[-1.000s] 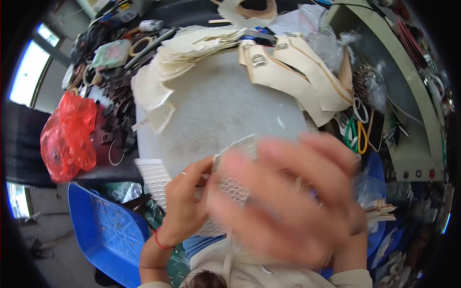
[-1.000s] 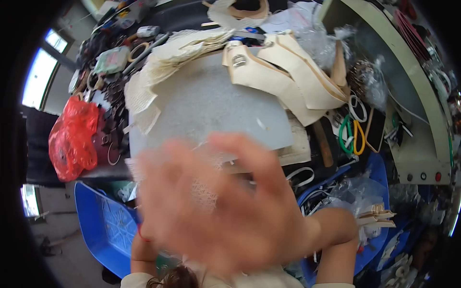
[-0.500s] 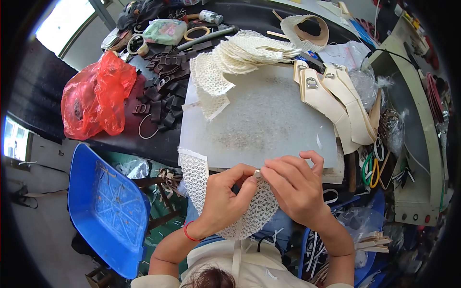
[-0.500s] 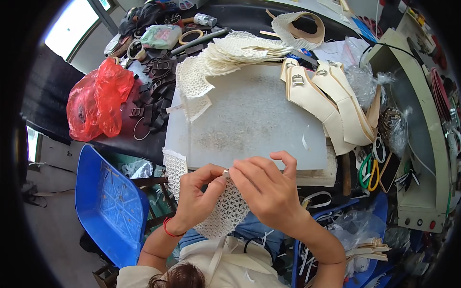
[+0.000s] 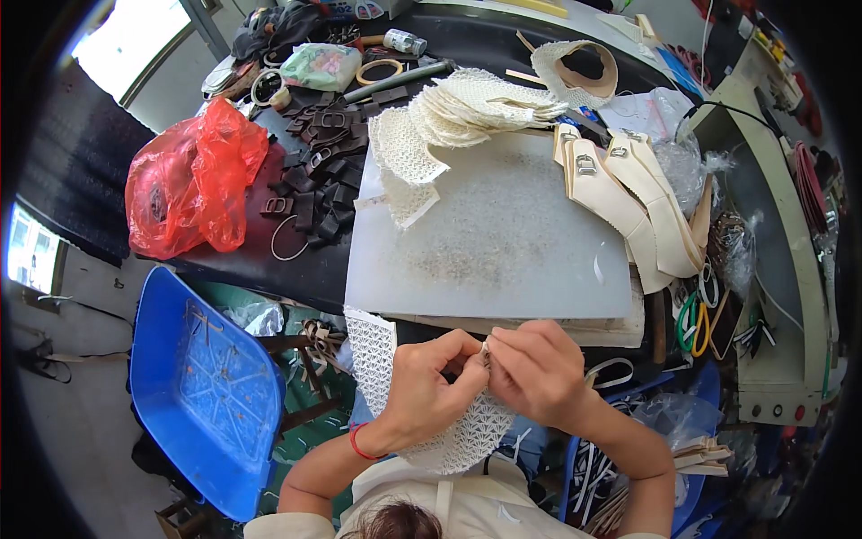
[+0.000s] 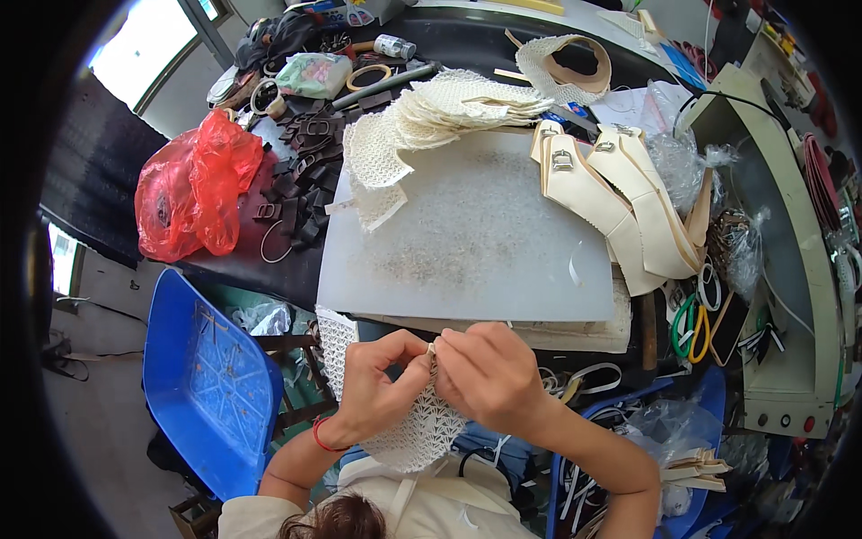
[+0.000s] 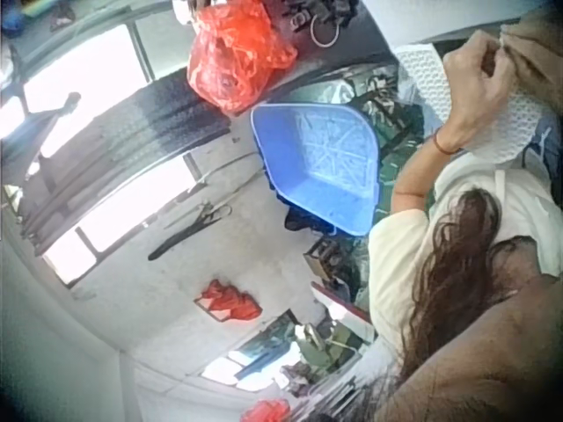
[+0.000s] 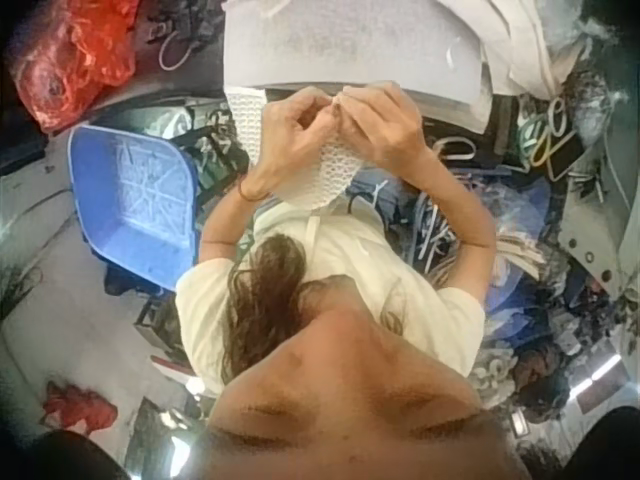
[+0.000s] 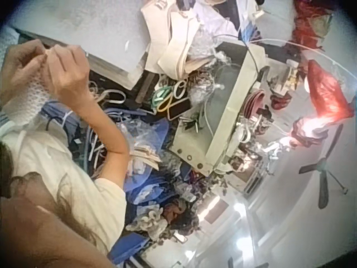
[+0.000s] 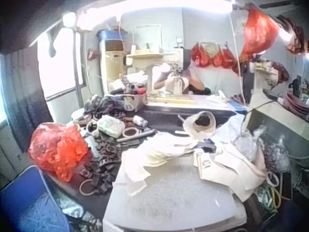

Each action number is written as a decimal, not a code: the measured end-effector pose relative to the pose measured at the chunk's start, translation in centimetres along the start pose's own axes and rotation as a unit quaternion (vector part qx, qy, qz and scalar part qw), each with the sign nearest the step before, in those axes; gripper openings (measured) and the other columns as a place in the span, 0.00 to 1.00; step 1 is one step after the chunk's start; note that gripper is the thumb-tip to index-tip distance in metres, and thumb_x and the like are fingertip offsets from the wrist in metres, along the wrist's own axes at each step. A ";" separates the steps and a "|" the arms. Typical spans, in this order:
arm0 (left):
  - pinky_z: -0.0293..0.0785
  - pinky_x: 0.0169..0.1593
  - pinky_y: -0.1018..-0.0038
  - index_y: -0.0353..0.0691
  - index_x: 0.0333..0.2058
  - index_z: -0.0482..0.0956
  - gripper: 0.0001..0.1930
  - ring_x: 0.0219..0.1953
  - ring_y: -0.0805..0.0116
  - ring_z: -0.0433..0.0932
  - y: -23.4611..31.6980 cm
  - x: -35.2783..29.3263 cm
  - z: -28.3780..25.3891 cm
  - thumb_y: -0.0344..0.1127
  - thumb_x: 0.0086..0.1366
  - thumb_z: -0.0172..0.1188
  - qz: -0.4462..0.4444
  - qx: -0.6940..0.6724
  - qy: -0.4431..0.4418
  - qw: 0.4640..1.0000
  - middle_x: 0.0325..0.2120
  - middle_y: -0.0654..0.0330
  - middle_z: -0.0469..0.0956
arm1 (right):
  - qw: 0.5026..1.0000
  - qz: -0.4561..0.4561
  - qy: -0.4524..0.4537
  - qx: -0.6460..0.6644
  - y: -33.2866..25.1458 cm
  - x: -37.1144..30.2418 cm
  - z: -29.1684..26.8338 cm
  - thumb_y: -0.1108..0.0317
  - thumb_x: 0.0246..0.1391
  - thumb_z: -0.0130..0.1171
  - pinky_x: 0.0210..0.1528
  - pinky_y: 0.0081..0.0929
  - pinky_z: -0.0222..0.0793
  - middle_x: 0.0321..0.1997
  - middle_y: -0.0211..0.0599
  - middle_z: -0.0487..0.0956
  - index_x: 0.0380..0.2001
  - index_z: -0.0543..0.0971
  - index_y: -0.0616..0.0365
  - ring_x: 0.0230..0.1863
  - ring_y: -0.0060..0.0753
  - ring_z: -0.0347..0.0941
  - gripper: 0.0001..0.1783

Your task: The person assembles white woven sandals by hand. They pick up a woven upper and a sole, align them, and press the components together to form a finished sandal. The person repeats this process for multiple units, placing the completed sandals on the table.

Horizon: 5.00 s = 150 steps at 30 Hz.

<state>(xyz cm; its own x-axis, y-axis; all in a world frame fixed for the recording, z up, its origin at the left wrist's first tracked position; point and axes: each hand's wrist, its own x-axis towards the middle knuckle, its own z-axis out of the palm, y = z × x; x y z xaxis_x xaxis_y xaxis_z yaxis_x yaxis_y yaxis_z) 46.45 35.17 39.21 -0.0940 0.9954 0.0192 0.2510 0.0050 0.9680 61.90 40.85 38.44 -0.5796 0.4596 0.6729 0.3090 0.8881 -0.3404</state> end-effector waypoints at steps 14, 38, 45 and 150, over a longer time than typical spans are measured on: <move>0.71 0.33 0.84 0.28 0.41 0.75 0.10 0.29 0.81 0.74 -0.5 0.5 -0.9 0.27 0.62 0.54 0.004 -0.008 0.100 0.995 0.27 0.62 0.78 | 0.855 0.437 0.177 0.215 1.8 -4.4 -4.0 0.74 0.47 0.60 0.46 0.25 0.65 0.44 0.37 0.73 0.45 0.70 0.64 0.41 0.24 0.69 0.20; 0.75 0.35 0.81 0.30 0.48 0.68 0.14 0.32 0.78 0.76 -2.1 -0.8 -1.3 0.28 0.64 0.53 -0.054 -0.308 0.129 0.941 0.34 0.58 0.77 | 0.931 0.277 -0.091 0.219 -0.3 5.9 3.8 0.77 0.48 0.58 0.43 0.33 0.66 0.39 0.41 0.76 0.45 0.72 0.59 0.39 0.43 0.73 0.19; 0.73 0.32 0.82 0.30 0.33 0.76 0.06 0.27 0.81 0.74 -3.9 0.3 -3.8 0.28 0.62 0.53 -0.049 -0.274 0.133 0.951 0.24 0.63 0.77 | 0.985 0.077 -0.074 0.133 -0.2 6.2 4.6 0.79 0.43 0.60 0.30 0.29 0.65 0.29 0.37 0.75 0.35 0.77 0.58 0.28 0.37 0.70 0.12; 0.64 0.57 0.60 0.40 0.47 0.71 0.19 0.56 0.52 0.64 0.4 0.9 7.3 0.32 0.55 0.61 0.370 0.156 -0.308 0.863 0.49 0.53 0.68 | 0.865 0.491 0.094 -0.030 15.3 -2.2 -14.7 0.72 0.44 0.64 0.38 0.25 0.69 0.35 0.42 0.77 0.45 0.71 0.65 0.34 0.27 0.73 0.23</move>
<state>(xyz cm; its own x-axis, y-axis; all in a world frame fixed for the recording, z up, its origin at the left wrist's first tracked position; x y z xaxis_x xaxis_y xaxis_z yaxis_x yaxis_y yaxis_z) 53.45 36.81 37.80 0.7083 0.5992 0.3732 0.2784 -0.7229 0.6324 79.00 53.27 41.35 0.1158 0.9779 0.1741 0.6249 0.0645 -0.7780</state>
